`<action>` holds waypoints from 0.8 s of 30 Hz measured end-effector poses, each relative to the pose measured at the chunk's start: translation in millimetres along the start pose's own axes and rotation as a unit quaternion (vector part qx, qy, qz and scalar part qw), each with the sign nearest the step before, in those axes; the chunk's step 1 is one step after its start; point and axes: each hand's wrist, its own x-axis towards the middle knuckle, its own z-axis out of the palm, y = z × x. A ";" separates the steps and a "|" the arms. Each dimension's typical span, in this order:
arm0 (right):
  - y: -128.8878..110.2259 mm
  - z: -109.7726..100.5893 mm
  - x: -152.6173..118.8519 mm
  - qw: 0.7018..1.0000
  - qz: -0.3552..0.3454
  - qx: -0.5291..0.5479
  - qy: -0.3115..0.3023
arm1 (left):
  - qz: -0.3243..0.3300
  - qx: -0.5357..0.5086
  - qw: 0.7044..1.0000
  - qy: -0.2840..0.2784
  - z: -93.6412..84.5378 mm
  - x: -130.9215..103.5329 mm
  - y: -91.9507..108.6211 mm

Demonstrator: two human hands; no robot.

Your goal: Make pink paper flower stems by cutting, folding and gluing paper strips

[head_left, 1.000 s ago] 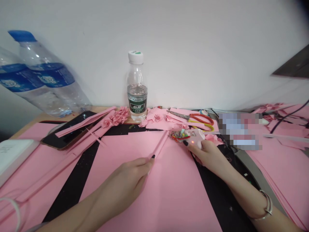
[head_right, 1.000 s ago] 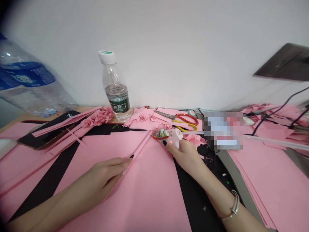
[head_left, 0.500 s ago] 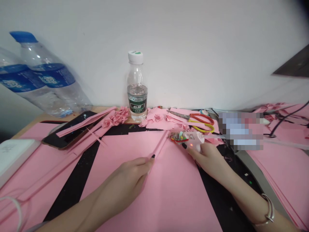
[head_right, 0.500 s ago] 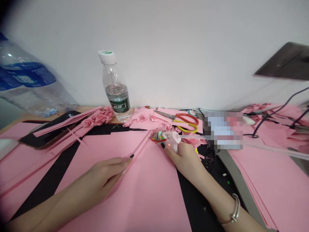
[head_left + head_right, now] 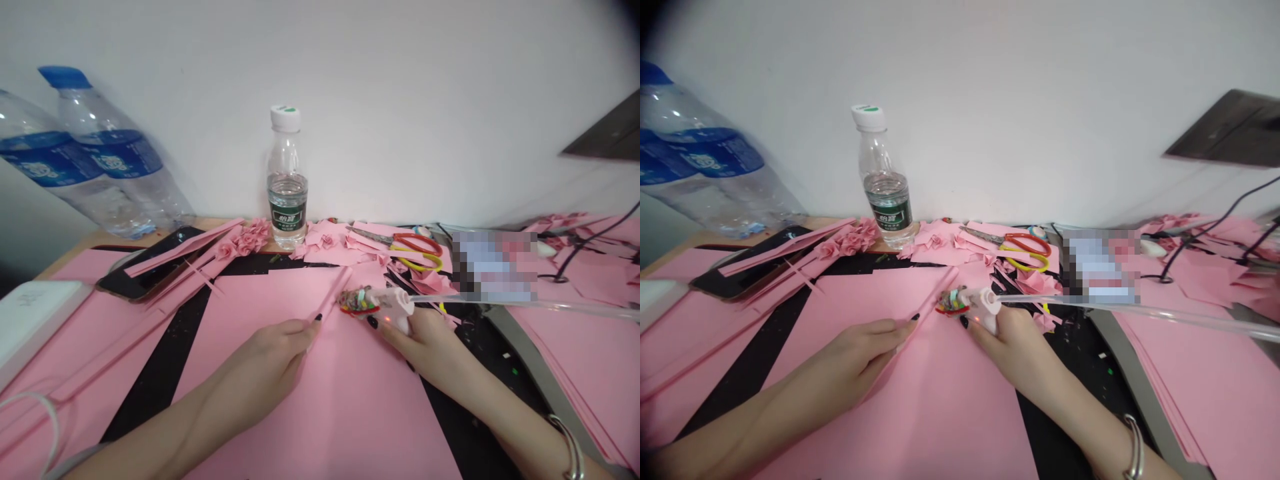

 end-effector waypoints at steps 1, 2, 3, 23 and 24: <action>-1.5 0.4 -1.4 1.000 -0.002 0.008 -0.005 | 0.001 0.003 1.000 -0.002 -0.6 0.1 0.6; -3.1 0.7 -2.7 1.000 -0.004 0.014 -0.011 | 0.002 0.006 1.000 -0.002 -1.0 0.2 0.9; -4.8 0.9 -3.8 1.000 -0.004 0.018 -0.014 | 0.005 0.008 1.000 -0.002 -1.2 0.1 0.8; -22.4 6.5 -22.6 0.997 -0.038 0.030 -0.059 | 0.006 -0.048 0.999 -0.017 -9.5 3.1 1.1; -22.2 7.4 -23.8 0.997 -0.048 0.032 -0.053 | 0.007 -0.052 0.998 -0.019 -10.4 3.5 1.6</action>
